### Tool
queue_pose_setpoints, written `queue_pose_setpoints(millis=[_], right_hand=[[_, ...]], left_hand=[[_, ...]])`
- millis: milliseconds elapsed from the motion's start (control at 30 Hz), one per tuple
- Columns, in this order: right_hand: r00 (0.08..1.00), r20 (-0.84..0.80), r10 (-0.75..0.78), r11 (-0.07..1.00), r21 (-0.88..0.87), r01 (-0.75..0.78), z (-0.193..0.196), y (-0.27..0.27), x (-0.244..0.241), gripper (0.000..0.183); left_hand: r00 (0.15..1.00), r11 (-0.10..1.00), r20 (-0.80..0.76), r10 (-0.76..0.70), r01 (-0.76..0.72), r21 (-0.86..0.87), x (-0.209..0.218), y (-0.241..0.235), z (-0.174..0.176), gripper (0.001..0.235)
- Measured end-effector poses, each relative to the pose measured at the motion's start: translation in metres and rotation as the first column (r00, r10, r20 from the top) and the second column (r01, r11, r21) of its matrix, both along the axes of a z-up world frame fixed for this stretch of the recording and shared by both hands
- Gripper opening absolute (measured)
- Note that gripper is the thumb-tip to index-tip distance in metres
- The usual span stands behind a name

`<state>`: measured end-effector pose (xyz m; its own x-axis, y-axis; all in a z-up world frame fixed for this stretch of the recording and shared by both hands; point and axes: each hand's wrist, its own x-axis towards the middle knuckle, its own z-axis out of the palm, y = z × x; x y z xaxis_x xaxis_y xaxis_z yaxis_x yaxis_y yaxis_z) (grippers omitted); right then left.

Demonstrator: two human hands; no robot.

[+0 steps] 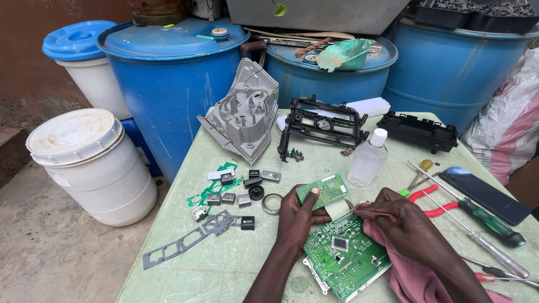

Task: Cleaning a circuit board using a toothbrush and cleaning solution

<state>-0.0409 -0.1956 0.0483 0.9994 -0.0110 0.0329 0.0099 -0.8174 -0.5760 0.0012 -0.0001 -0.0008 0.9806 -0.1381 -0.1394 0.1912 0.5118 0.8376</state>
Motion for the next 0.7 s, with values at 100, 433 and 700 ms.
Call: queue_pose_setpoints(millis=[100,433,700], right_hand=[[0.998,-0.013,-0.062,0.997,0.054,0.063,-0.004,-0.002,0.0,0.054],[0.991,-0.007,-0.137,0.899,0.42,0.127,0.018,-0.004,-0.01,0.04],[0.873,0.083,-0.48,0.663,0.686,0.299,0.065,0.009,-0.026,0.03]], left_hand=[[1.0,1.0,-0.002,0.002,-0.002,0.001,0.0,0.0,-0.002,0.022],[0.999,1.0,-0.034,-0.004,0.005,0.025,-0.003,0.001,0.003,0.024],[0.999,1.0,-0.039,-0.005,0.005,0.002,-0.001,0.002,0.002,0.023]])
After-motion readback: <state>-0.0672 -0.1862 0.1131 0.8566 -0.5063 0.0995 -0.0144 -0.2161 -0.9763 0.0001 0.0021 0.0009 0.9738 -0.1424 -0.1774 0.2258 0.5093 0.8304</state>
